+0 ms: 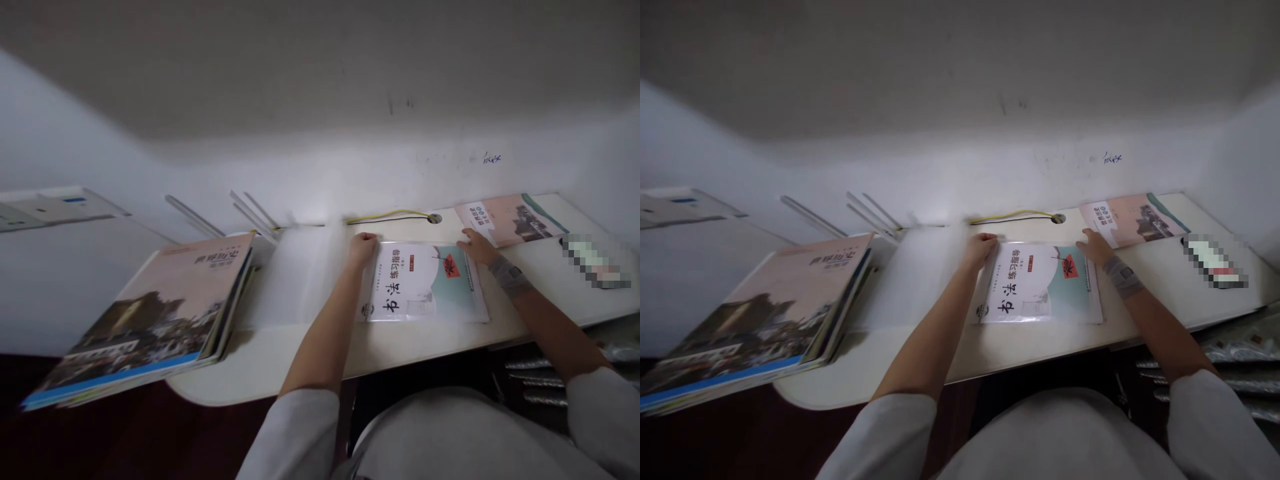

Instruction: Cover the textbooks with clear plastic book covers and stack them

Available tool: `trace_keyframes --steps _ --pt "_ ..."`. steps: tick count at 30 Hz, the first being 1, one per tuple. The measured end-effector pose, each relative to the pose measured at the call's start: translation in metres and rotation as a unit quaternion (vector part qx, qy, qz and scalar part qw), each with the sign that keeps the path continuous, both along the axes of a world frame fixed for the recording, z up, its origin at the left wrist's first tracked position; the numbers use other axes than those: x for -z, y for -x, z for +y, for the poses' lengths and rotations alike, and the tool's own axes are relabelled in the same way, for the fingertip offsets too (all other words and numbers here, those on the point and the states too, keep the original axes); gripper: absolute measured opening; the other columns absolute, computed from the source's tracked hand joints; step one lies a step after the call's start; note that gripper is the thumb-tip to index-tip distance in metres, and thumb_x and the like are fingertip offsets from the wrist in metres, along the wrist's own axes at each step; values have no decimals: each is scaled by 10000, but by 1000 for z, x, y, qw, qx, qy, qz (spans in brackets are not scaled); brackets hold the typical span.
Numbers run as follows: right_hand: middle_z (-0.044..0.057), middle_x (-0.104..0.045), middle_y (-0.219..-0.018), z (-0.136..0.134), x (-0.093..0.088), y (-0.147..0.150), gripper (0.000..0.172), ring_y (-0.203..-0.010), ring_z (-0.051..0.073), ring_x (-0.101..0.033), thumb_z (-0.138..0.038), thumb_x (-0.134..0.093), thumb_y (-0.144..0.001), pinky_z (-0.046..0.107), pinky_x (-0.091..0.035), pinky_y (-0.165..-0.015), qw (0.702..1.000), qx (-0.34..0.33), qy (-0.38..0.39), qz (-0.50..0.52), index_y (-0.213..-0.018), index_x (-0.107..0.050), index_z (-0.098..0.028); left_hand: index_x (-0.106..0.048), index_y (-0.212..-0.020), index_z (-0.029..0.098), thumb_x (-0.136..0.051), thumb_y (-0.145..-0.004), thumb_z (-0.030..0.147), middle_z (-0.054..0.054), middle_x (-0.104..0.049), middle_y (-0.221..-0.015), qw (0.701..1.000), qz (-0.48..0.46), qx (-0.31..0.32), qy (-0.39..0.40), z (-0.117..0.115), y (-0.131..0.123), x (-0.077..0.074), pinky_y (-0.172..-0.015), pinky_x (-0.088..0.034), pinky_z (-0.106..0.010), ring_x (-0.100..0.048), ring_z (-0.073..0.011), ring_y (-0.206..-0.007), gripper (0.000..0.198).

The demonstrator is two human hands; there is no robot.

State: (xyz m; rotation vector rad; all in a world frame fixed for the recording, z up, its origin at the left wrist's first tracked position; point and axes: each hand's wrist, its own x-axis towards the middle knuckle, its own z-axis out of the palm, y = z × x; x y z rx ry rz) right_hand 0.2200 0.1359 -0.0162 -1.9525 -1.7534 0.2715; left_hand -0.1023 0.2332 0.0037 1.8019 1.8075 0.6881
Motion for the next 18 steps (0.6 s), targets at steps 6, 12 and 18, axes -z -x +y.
trace_keyframes --steps 6,12,18 --pt "114 -651 -985 26 -1 -2 347 -860 197 -610 -202 -475 -793 333 -495 -761 1000 -4 -26 -18 -1113 -573 -109 -644 -958 146 -488 -727 110 -58 -686 -898 998 63 21 -1 -6 1 -1 -714 -463 -255 -629 -163 -814 281" --pt "140 -588 -1051 17 0 22 451 -917 204 -562 -35 -377 -759 328 -450 -807 993 -36 -64 -91 -1161 -572 -95 -615 -1039 171 -448 -815 131 -154 -573 -1168 986 160 40 -14 -35 1 -14 -895 -416 -402 -562 -272 -1068 282" --pt "173 -584 -964 9 -6 35 378 -908 271 -520 -56 -354 -822 383 -411 -777 981 -47 -66 -177 -1068 -637 -104 -379 -1371 195 -344 -930 304 -120 -299 -1489 944 237 193 -126 -94 -32 -10 -1107 -159 -496 -199 -271 -1389 456"
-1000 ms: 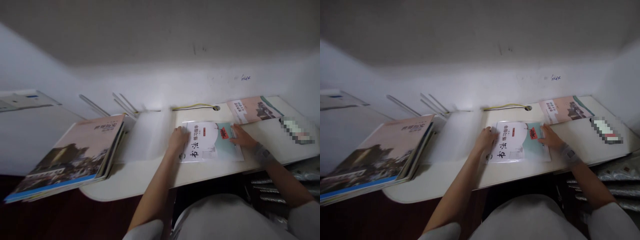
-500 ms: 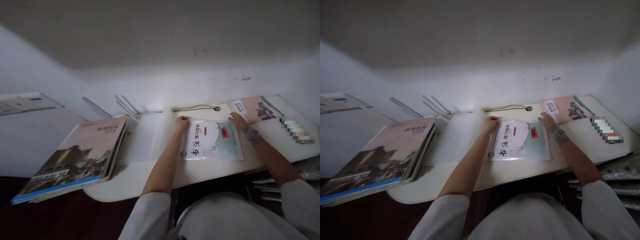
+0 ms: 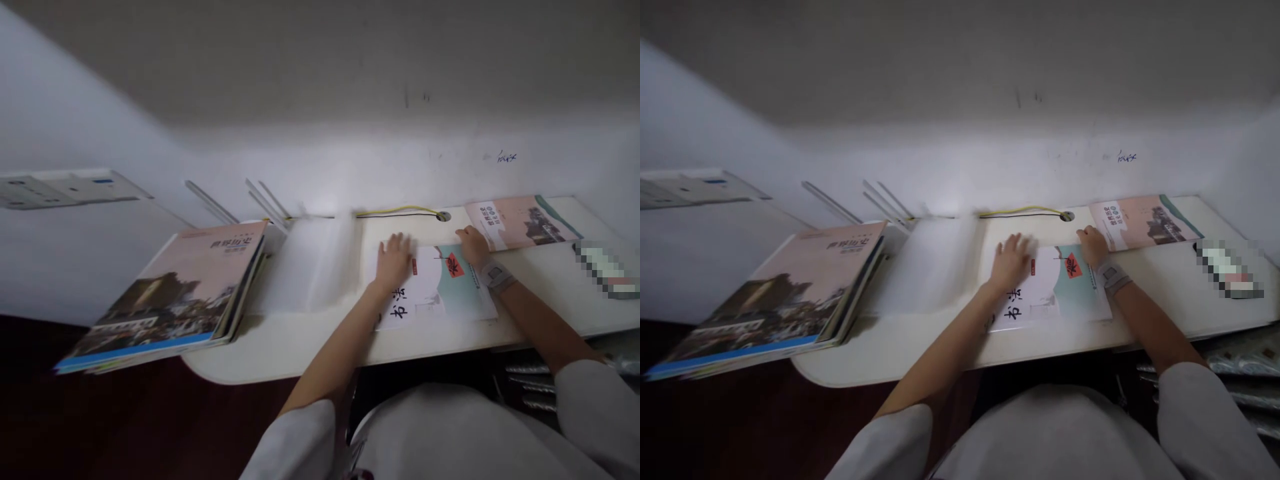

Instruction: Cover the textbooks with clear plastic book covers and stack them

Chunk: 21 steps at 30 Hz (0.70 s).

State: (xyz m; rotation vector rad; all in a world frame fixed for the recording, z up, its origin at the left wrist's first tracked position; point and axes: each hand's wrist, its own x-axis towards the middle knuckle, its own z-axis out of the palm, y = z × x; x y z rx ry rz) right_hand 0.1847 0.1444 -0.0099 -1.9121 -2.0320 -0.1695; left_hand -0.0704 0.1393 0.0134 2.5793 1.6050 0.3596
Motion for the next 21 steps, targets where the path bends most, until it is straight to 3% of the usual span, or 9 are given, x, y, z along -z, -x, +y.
trace_keyframes --steps 3,6,10,12,15,18,21 --pt "198 -568 -1069 -8 -13 16 388 -999 307 -488 -108 -308 -877 440 -380 -837 1000 5 -11 -26 -1135 -599 -106 -317 -1418 180 -332 -906 536 -138 -275 -1503 991 53 122 16 -27 -13 13 -1088 -146 -578 -190 -329 -1389 623" --pt "191 -507 -1262 -34 -19 51 394 -1157 309 -430 -186 -323 -913 453 -307 -973 997 -65 -17 -44 -1239 -532 -114 -309 -1428 203 -288 -917 538 -122 -254 -1513 989 68 131 13 -38 -17 23 -1092 -106 -596 -189 -332 -1391 611" --pt "161 -442 -1388 -85 -4 81 540 -1269 289 -384 -411 -402 -907 442 -301 -1032 975 -219 24 -3 -1373 -395 -137 -307 -1430 165 -250 -950 379 -97 -276 -1507 990 63 124 13 -33 -8 26 -1125 -117 -510 -218 -271 -1392 528" --pt "182 -433 -1397 -104 8 69 577 -1291 303 -372 -457 -408 -897 460 -290 -1045 978 -204 31 -5 -1365 -410 -121 -304 -1431 143 -220 -953 377 -94 -288 -1503 994 54 96 17 -29 0 26 -1130 -137 -469 -228 -259 -1389 539" --pt "182 -437 -1398 -115 14 30 536 -1289 328 -380 -421 -358 -917 511 -304 -1019 994 -99 31 -16 -1360 -423 -127 -320 -1426 157 -224 -942 436 -101 -286 -1504 998 48 2 28 -21 12 26 -1110 -174 -484 -216 -305 -1386 566" --pt "202 -494 -1341 -109 3 8 484 -1220 353 -451 -393 -385 -908 542 -297 -1000 996 -61 43 -51 -1288 -503 -117 -332 -1413 129 -264 -923 483 -168 -285 -1492 993 46 -101 30 -11 19 25 -1078 -192 -533 -215 -374 -1371 608" --pt "219 -503 -1320 -88 -13 16 403 -1210 354 -448 -344 -398 -910 532 -304 -980 993 -51 45 -98 -1192 -566 -110 -336 -1400 93 -279 -918 490 -214 -309 -1467 988 54 -140 29 -4 19 22 -1058 -231 -512 -254 -384 -1352 627"
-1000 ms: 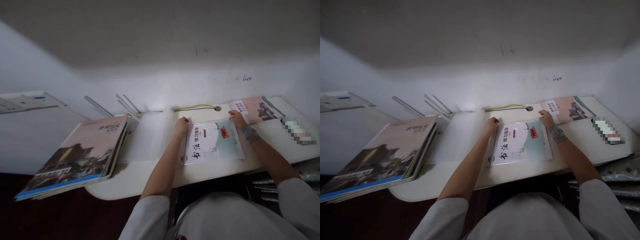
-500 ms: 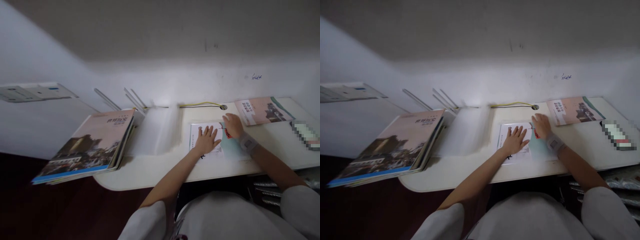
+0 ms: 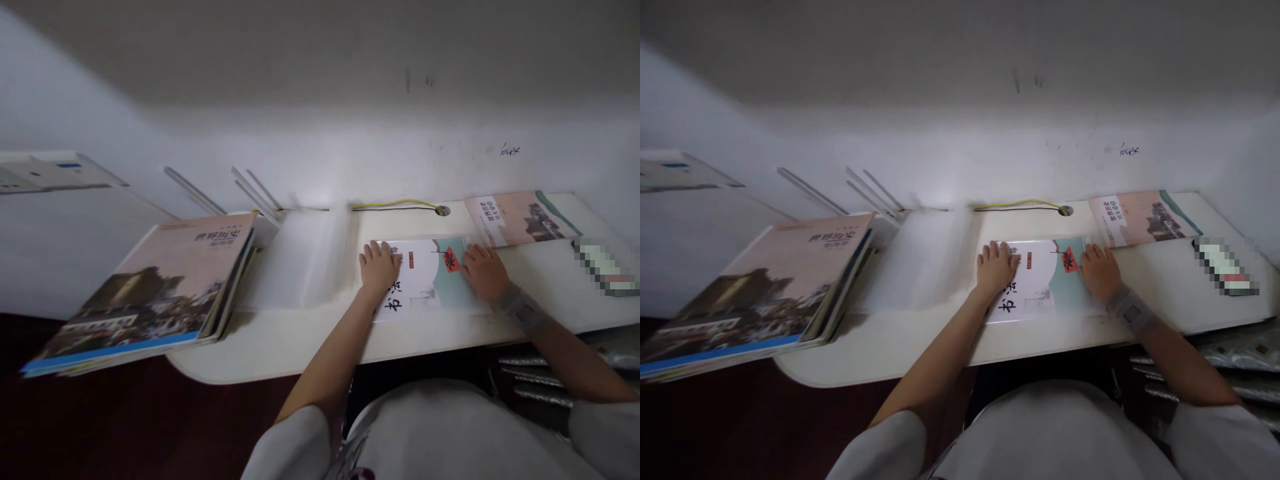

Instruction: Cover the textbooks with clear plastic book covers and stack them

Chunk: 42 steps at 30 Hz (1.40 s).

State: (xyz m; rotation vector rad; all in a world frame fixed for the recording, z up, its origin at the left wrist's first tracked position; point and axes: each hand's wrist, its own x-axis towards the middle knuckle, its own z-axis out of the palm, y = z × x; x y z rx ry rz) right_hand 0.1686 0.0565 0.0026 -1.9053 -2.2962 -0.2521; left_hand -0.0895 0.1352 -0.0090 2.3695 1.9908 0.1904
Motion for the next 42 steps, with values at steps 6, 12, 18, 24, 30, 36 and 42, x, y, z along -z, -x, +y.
trace_keyframes --steps 6,12,18,24,30,36,42 --pt "214 -515 -1292 24 3 13 464 -1183 321 -465 -422 -387 -921 440 -361 -924 999 -25 25 5 -1219 -536 -100 -363 -1373 59 -301 -916 481 -245 -352 -1430 999 47 22 -8 -23 4 -8 -1025 -277 -490 -319 -387 -1308 625" --pt "160 -603 -1141 13 2 -3 423 -1035 298 -540 -486 -445 -884 413 -378 -863 999 -46 24 -7 -1104 -602 -161 -386 -1365 132 -282 -936 366 -166 -352 -1456 994 36 101 10 -46 -5 -9 -1070 -199 -546 -281 -328 -1341 500" --pt "173 -534 -1292 35 -1 33 427 -1181 305 -476 -422 -414 -912 442 -358 -948 996 -90 21 2 -1212 -558 -153 -407 -1350 176 -317 -929 422 -139 -433 -1405 990 -15 143 9 -24 -15 -12 -1044 -269 -526 -351 -304 -1298 497" --pt "179 -366 -1448 36 18 73 674 -1356 292 -294 -562 -358 -894 490 -239 -1086 977 -198 71 45 -1388 -375 -104 -300 -1428 160 -260 -943 377 -128 -245 -1515 986 1 168 8 -32 -16 -4 -1090 -135 -579 -165 -295 -1403 533" --pt "185 -360 -1450 37 24 42 655 -1347 276 -317 -525 -334 -912 457 -260 -1091 984 -165 51 52 -1379 -380 -68 -280 -1439 153 -259 -928 474 -122 -244 -1515 992 -10 125 33 -32 5 0 -1116 -134 -516 -179 -292 -1401 604" --pt "174 -422 -1414 37 32 23 577 -1321 274 -363 -456 -358 -918 440 -283 -1078 989 -129 24 65 -1334 -441 -65 -277 -1382 -51 -360 -896 473 -291 -293 -1445 998 -57 -33 -4 -27 30 9 -1102 -210 -472 -227 -360 -1372 720" --pt "157 -441 -1404 38 34 26 549 -1311 268 -379 -454 -358 -915 456 -300 -1062 988 -128 17 86 -1333 -451 -110 -293 -1392 46 -419 -871 274 -236 -416 -1390 963 -267 -26 -25 -23 39 9 -1051 -308 -481 -355 -323 -1316 583"
